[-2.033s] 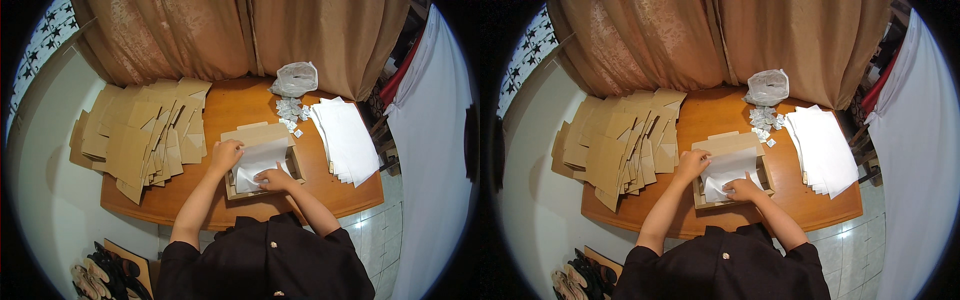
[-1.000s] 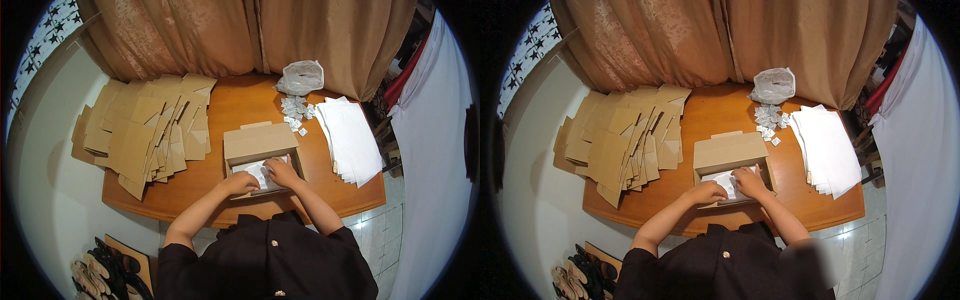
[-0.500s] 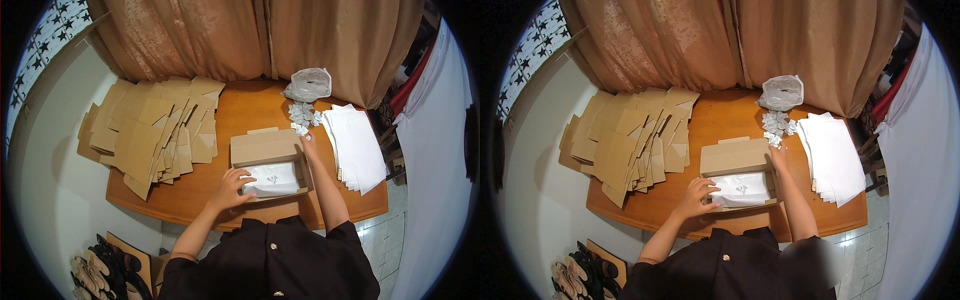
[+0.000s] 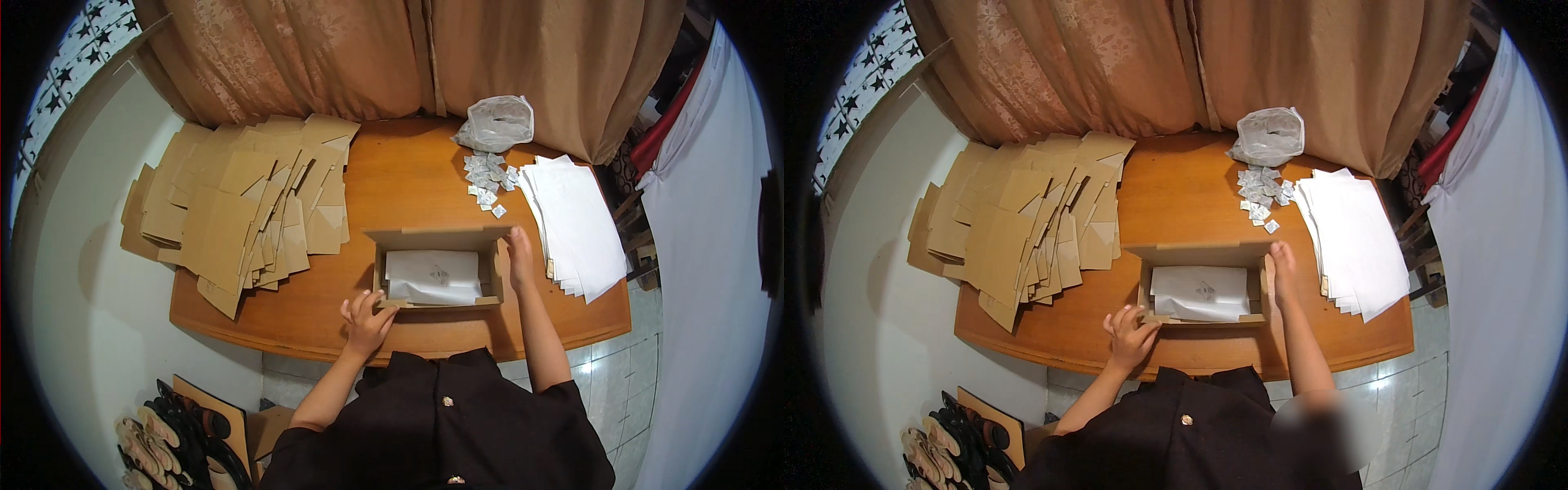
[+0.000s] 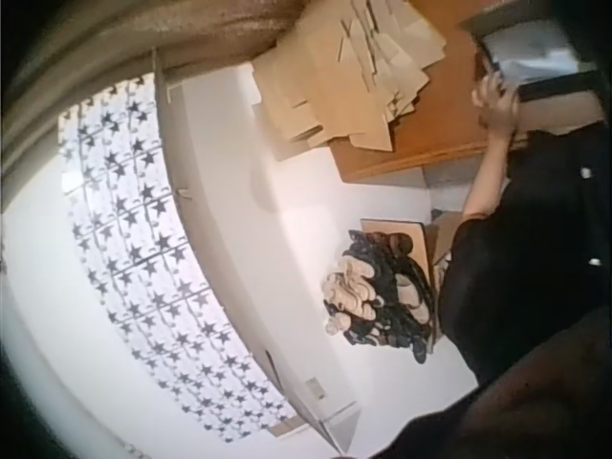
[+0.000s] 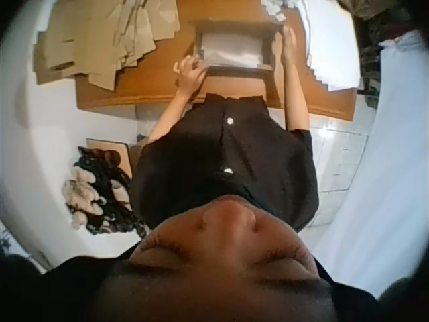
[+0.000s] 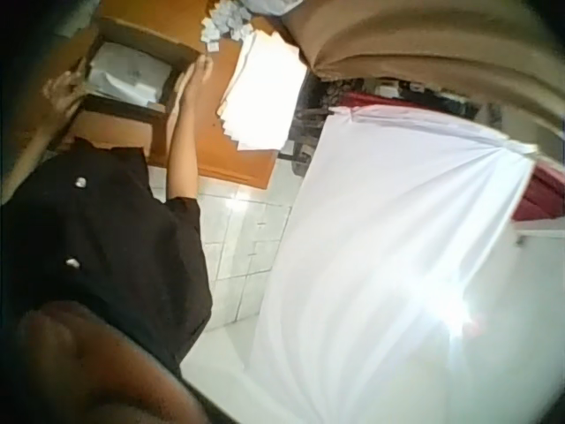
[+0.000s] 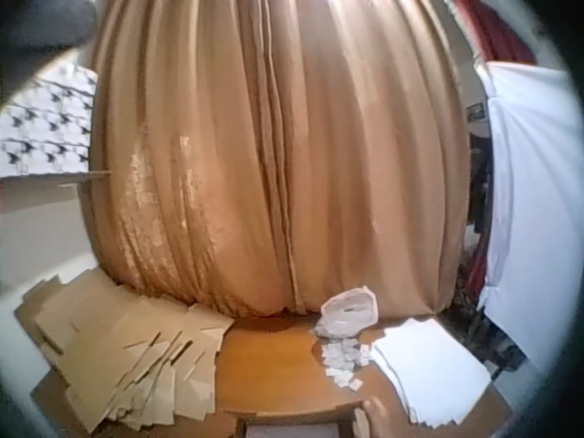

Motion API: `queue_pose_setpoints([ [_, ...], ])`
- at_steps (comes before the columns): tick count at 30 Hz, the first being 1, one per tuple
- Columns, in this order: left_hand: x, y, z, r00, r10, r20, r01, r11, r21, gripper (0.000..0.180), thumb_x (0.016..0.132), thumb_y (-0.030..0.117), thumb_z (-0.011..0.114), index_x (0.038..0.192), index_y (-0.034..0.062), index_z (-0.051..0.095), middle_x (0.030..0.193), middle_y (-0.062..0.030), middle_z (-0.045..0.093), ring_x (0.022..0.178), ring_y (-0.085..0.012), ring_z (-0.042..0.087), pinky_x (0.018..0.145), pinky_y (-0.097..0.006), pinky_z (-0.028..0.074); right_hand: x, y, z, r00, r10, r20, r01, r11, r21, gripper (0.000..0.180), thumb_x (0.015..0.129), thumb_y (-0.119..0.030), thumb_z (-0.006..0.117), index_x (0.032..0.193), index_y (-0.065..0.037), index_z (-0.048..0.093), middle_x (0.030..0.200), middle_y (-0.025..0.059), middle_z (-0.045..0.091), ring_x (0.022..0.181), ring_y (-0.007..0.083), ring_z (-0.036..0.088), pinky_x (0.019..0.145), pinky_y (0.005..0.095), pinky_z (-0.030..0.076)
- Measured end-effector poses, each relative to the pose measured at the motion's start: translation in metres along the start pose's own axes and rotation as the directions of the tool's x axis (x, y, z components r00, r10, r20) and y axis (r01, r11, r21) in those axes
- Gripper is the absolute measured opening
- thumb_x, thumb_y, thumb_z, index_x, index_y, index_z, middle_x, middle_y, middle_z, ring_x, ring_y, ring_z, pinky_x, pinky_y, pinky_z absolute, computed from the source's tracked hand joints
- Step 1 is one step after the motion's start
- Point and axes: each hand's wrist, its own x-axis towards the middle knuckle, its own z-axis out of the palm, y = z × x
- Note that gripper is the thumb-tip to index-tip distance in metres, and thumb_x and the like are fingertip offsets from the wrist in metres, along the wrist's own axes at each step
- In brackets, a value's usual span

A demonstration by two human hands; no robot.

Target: Fold flat cardboard into shoeboxes and stack them on a shelf.

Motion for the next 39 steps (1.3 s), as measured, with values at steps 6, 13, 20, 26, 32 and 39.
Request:
queue_pose_setpoints([
  [6,0.005,-0.008,0.011,0.947,-0.193,-0.256,0.14,0.967,-0.211,0.075,0.07,0.035,0.074,0.131,0.0122,0.037,0.136,-0.0208,0.028,0.126,-0.0348,0.024,0.1,-0.048,0.018,-0.058,0.017,-0.007,0.958,-0.237,0.161,0.278,0.906,-0.318,0.06,0.072,-0.034,0.073,0.117,-0.003,0.049,0.133,0.0203,0.038,0.126,0.031,0.035,0.105,0.0395,0.026],
  [13,0.039,0.003,0.003,0.999,-0.043,-0.016,0.04,0.988,-0.151,0.092,0.063,0.051,0.076,0.135,0.0123,0.034,0.137,-0.0174,0.031,0.128,-0.0331,0.028,0.099,-0.052,0.023,-0.09,0.031,-0.003,0.975,-0.194,0.106,0.22,0.896,-0.386,0.072,0.065,-0.029,0.079,0.122,-0.001,0.045,0.133,0.02,0.038,0.127,0.0309,0.035,0.105,0.0398,0.027],
  [20,0.039,0.004,0.022,1.0,-0.008,0.015,0.011,0.963,-0.269,0.084,0.062,0.047,0.079,0.13,0.0122,0.044,0.131,-0.0133,0.042,0.118,-0.0274,0.041,0.094,-0.047,0.03,-0.098,0.032,-0.002,0.975,-0.214,0.065,0.22,0.865,-0.451,0.084,0.054,-0.032,0.085,0.124,-0.005,0.045,0.14,0.0215,0.032,0.131,0.0323,0.03,0.106,0.0431,0.023],
  [26,0.033,0.0,0.028,0.998,-0.044,0.039,0.052,0.968,-0.244,0.07,0.064,0.041,0.078,0.122,0.0115,0.053,0.129,-0.0138,0.044,0.116,-0.0269,0.043,0.092,-0.043,0.032,-0.104,0.039,0.002,0.977,-0.205,0.054,0.191,0.745,-0.639,0.085,0.053,-0.033,0.085,0.125,-0.011,0.045,0.142,0.0194,0.032,0.132,0.0304,0.031,0.104,0.06,0.009],
  [32,0.035,0.001,0.024,0.997,-0.006,0.082,0.029,0.961,-0.276,0.039,0.071,0.035,0.073,0.106,0.0173,0.066,0.121,-0.0119,0.052,0.11,-0.0264,0.049,0.09,-0.043,0.033,-0.106,0.055,-0.001,0.974,-0.221,0.039,0.194,0.739,-0.645,0.08,0.056,-0.031,0.083,0.125,-0.013,0.046,0.142,0.0194,0.033,0.131,0.031,0.033,0.103,0.0602,0.011],
  [39,0.02,0.001,0.025,0.999,0.036,0.037,-0.025,0.96,-0.278,0.028,0.074,0.031,0.07,0.099,0.0177,0.069,0.114,-0.005,0.058,0.11,-0.0234,0.051,0.09,-0.042,0.033,-0.115,0.056,-0.005,0.964,-0.256,0.073,0.241,0.725,-0.645,0.079,0.057,-0.031,0.082,0.125,-0.01,0.047,0.141,0.0224,0.033,0.13,0.0337,0.033,0.104,0.0547,0.015],
])
